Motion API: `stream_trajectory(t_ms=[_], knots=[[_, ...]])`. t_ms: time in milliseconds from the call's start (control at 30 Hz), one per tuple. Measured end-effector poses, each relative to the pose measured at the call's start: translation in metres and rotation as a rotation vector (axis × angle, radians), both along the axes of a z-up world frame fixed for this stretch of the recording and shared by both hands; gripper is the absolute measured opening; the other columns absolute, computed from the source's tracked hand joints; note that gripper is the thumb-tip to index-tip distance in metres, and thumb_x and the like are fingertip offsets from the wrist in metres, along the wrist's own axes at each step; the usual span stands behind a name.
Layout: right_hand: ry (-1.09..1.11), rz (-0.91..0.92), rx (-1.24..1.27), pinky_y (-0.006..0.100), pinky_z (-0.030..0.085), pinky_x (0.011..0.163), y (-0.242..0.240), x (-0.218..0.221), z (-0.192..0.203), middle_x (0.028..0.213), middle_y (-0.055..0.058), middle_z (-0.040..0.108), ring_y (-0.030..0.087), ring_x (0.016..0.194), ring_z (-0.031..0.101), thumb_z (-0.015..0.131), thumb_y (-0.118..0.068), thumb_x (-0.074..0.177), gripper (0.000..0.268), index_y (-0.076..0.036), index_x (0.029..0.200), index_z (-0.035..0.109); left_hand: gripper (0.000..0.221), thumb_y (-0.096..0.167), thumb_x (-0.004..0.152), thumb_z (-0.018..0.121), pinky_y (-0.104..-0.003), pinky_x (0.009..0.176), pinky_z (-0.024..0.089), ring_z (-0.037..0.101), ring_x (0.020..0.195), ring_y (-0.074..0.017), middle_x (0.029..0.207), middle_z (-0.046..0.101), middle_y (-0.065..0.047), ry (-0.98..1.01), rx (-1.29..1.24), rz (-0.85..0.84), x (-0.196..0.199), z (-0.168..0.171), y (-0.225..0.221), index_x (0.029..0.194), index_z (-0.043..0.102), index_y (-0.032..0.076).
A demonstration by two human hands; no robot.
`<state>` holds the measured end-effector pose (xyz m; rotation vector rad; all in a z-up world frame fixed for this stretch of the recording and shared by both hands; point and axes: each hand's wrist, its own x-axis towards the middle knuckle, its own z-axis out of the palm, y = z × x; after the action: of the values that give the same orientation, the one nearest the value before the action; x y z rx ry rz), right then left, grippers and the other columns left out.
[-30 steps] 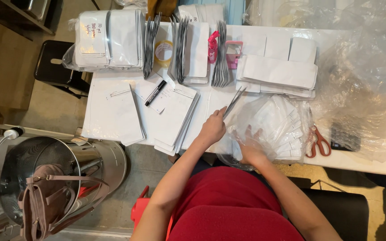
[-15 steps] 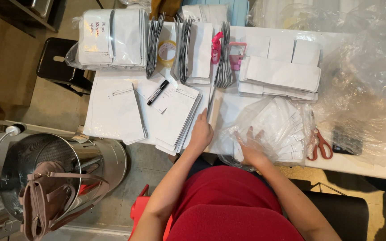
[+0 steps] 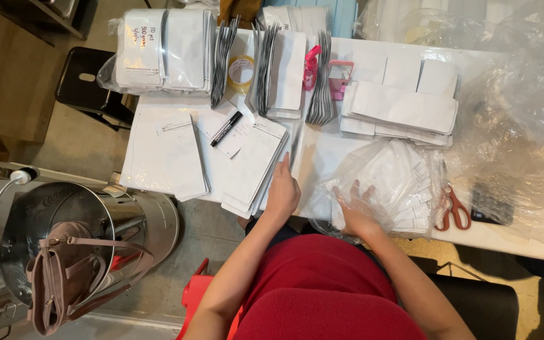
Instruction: Sorting and placing stacks of coffee valve bags into larger plastic bags for shipping.
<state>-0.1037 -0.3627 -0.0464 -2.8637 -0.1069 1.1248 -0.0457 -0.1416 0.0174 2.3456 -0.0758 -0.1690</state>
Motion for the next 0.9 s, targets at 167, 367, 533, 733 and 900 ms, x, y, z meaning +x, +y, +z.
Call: stream_trajectory(t_ms=[167,367,533,733,900], knots=[[0.0,0.0,0.026,0.086,0.034,0.096,0.001,0.001,0.017,0.166,0.035,0.0,0.072,0.142,0.009,0.098,-0.028,0.066,0.128,-0.025,0.165,0.017,0.06,-0.007,0.092,0.037,-0.064,0.093,0.052,0.054,0.12,-0.0576,0.132,0.047,-0.035,-0.145,-0.157,0.149,0.017,0.003,0.029,0.151,0.028,-0.01],[0.008,0.04,-0.023,0.087,0.03,0.097,0.0,0.001,0.01,0.166,0.033,0.001,0.071,0.144,0.009,0.098,-0.035,0.067,0.129,-0.028,0.165,0.015,0.059,-0.007,0.09,0.043,-0.062,0.108,0.044,0.05,0.129,-0.0551,0.137,0.049,-0.033,-0.192,-0.207,0.197,0.033,0.027,0.057,0.148,0.035,-0.008],[-0.003,0.04,-0.019,0.086,0.031,0.098,0.001,0.001,0.012,0.165,0.034,0.005,0.071,0.142,0.012,0.099,-0.035,0.063,0.132,-0.027,0.165,0.016,0.055,-0.006,0.095,0.046,-0.064,0.112,0.038,0.045,0.131,-0.0583,0.138,0.045,-0.04,-0.437,-0.22,0.282,0.066,0.013,0.106,0.148,0.033,-0.012],[-0.02,0.024,-0.018,0.08,0.034,0.103,0.003,0.001,0.016,0.166,0.033,0.005,0.071,0.143,0.012,0.099,-0.035,0.063,0.13,-0.026,0.165,0.019,0.065,0.004,0.092,0.051,-0.058,0.119,0.031,0.041,0.14,-0.0503,0.147,0.041,-0.039,-0.22,-0.251,0.516,0.073,-0.011,0.14,0.151,0.029,-0.013],[-0.024,0.026,-0.01,0.081,0.034,0.103,0.004,0.001,0.024,0.166,0.033,0.005,0.071,0.143,0.011,0.099,-0.034,0.063,0.13,-0.026,0.165,0.018,0.058,0.002,0.089,0.044,-0.061,0.112,0.039,0.052,0.13,-0.0524,0.138,0.053,-0.038,0.007,-0.049,0.168,0.031,0.087,0.117,0.146,0.041,-0.008]])
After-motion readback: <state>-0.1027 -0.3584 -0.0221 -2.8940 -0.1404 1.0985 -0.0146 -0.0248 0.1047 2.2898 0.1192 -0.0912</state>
